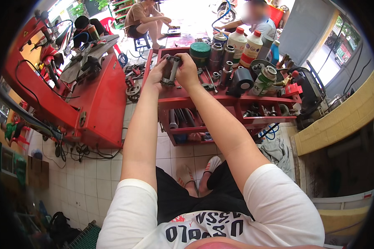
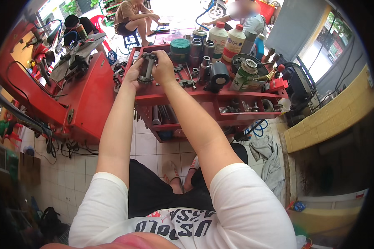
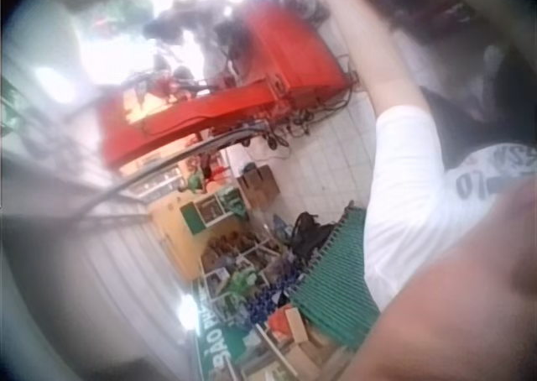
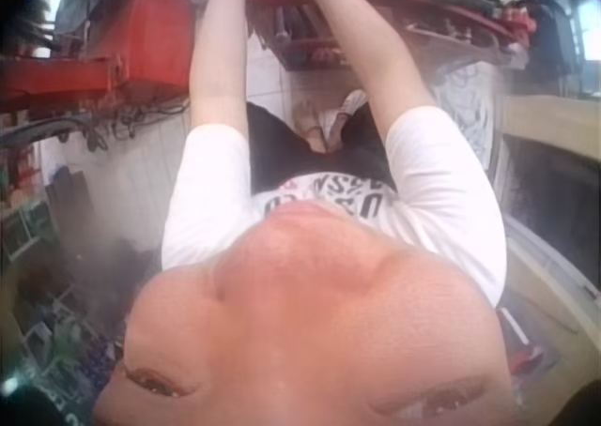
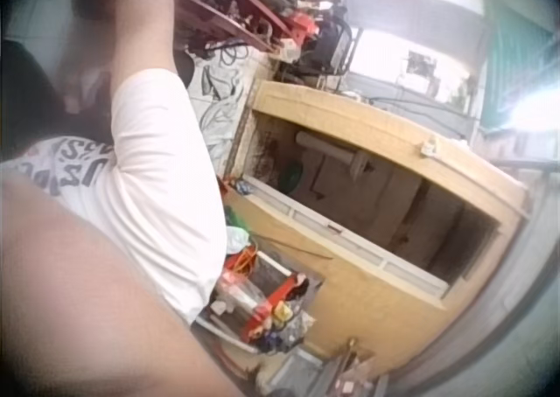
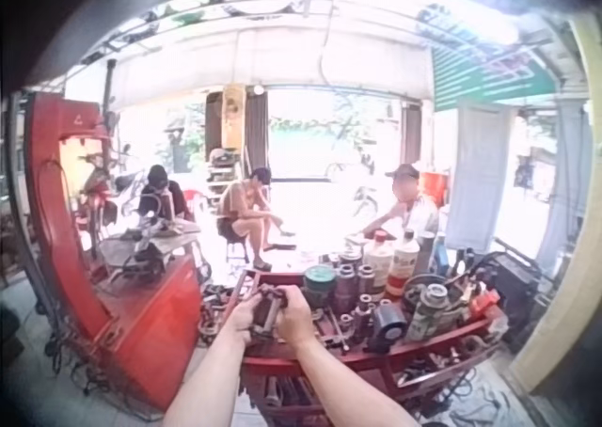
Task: The person assembles small mechanical components on a red workbench. They handle a cylindrical metal part and a small ring, fitting them together by hand. The person repeatedly picks up, aligns, and inserts the ring into the cylinder, manipulating the parts with both hands.
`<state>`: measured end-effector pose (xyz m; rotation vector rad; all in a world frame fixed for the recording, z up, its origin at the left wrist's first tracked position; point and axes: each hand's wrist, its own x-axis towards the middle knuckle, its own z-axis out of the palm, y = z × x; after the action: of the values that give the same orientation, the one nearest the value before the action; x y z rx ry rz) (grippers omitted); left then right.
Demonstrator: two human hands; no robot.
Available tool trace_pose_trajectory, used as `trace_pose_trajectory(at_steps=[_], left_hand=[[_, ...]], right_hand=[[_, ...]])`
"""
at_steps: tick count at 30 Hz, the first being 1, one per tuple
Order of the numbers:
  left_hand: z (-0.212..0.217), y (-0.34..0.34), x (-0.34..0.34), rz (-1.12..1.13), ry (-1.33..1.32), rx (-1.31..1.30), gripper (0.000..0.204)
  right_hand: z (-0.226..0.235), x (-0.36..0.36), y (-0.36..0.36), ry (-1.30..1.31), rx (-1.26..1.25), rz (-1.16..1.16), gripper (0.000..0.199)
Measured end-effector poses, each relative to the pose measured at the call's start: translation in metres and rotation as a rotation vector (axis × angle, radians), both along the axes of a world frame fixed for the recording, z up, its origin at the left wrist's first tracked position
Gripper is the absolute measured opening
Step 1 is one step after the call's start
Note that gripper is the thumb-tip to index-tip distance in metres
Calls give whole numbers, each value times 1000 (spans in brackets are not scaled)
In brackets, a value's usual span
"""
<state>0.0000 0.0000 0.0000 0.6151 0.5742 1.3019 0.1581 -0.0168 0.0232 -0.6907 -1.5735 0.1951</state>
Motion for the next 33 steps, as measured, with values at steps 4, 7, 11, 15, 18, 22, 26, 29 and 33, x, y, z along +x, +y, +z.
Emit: trace_pose_trajectory(at_steps=[4,7,11,15,18,22,26,29,33], left_hand=[[3,-2,2,35,64,34,23],[8,-8,2,17,70,13,23],[9,-10,0,2,45,2,21],[11,-12,5,24,79,-2,22],[9,-9,2,20,90,-16,21],[12,-12,6,6,63,-35,21],[7,-8,3,-12,64,-50,23],[3,-6,1,-25,63,-30,24],[1,-2,-1,-32,76,-15,24]], right_hand=[[3,-1,-1,5,21,3,28],[3,-1,-2,-10,10,8,26],[5,-2,-5,-12,-8,28,26],[4,0,-3,-7,24,10,25],[6,-1,-6,-17,6,14,27],[5,2,-5,-18,13,16,27],[4,1,-5,-2,24,36,28],[4,0,-5,4,29,50,28],[5,0,-6,13,49,67,30]])
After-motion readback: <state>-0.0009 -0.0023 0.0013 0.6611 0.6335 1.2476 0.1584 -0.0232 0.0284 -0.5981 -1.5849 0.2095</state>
